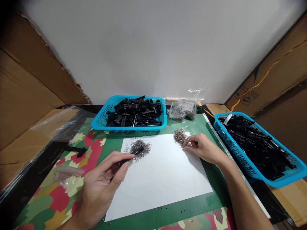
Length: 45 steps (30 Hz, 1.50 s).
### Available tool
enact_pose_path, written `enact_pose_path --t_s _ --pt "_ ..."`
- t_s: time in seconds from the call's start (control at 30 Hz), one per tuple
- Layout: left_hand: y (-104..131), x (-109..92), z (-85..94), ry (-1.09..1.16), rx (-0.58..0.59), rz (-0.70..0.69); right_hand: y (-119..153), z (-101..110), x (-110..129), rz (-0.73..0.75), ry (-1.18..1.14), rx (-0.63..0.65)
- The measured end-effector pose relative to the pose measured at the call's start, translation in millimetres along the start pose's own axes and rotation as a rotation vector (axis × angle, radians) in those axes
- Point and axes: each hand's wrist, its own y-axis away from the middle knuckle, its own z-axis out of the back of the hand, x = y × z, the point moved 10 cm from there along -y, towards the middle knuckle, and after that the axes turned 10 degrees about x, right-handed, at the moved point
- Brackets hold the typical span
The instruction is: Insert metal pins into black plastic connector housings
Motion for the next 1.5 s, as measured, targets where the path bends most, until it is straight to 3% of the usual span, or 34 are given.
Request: enact_pose_path --t_s 0.47,0.63,0.77,0.93,1.1,1.5 --pt "-3.7 -8.0 -16.7 -0.035 0.126 -0.059 -1.1 -9.5 3.0 0.030 0.013 0.034" --pt "-0.8 -2.9 -26.8 -0.027 0.190 -0.077 4.3 -19.0 13.1 0.052 -0.123 0.098" --pt "-0.1 -0.3 -34.6 -0.018 0.260 -0.055 4.3 -39.7 42.5 0.121 -0.484 0.138" --pt "-1.8 -1.4 -35.5 0.009 0.280 -0.031 -3.1 -87.1 86.8 0.175 -0.822 0.268" --pt "-1.1 -7.0 -35.4 0.011 0.274 -0.073 -5.8 -120.1 96.1 0.161 -1.009 0.376" --pt "0.4 -18.2 -35.2 0.033 0.284 -0.146 -4.9 -129.9 97.3 0.101 -1.134 0.417"
